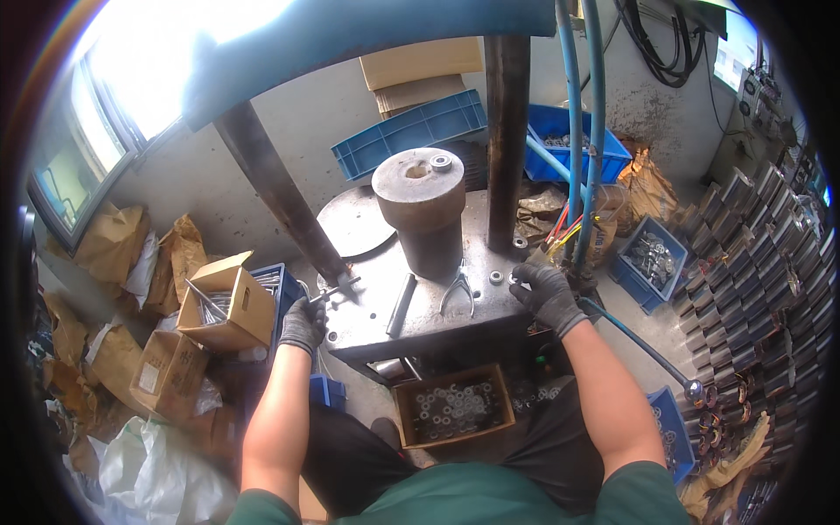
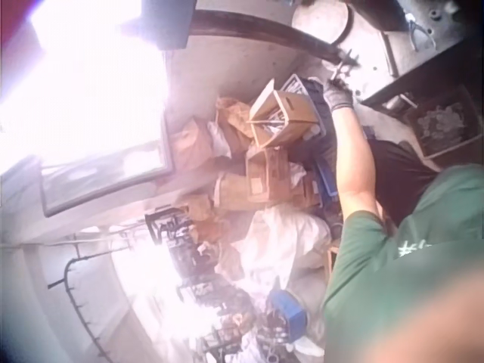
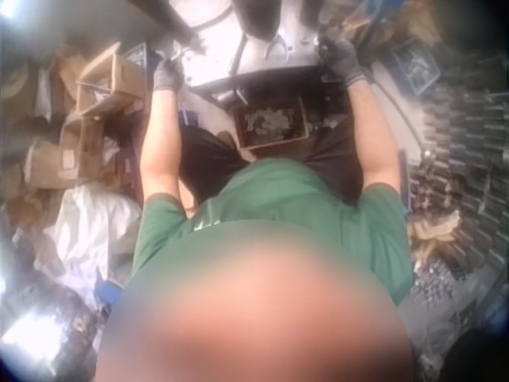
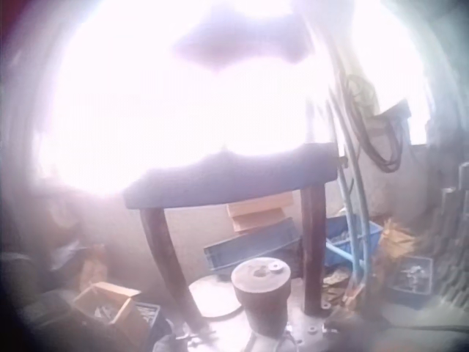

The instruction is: Operating a hydraulic press to assemble or shape metal components in a factory setting.

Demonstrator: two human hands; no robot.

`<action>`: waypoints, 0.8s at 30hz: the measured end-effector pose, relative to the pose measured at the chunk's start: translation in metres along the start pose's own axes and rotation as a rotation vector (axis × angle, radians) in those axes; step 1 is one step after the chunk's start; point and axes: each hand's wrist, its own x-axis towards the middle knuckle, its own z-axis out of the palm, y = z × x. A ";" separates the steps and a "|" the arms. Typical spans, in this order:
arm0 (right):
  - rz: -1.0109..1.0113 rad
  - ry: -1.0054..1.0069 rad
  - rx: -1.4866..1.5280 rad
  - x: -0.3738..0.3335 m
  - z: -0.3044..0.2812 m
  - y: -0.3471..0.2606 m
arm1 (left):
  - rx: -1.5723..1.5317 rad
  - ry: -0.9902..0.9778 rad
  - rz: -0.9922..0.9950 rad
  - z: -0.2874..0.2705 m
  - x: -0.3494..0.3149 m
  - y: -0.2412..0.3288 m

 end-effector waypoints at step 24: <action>0.022 0.089 0.247 0.002 0.017 -0.027 | 0.726 -0.257 1.726 0.042 -0.145 0.031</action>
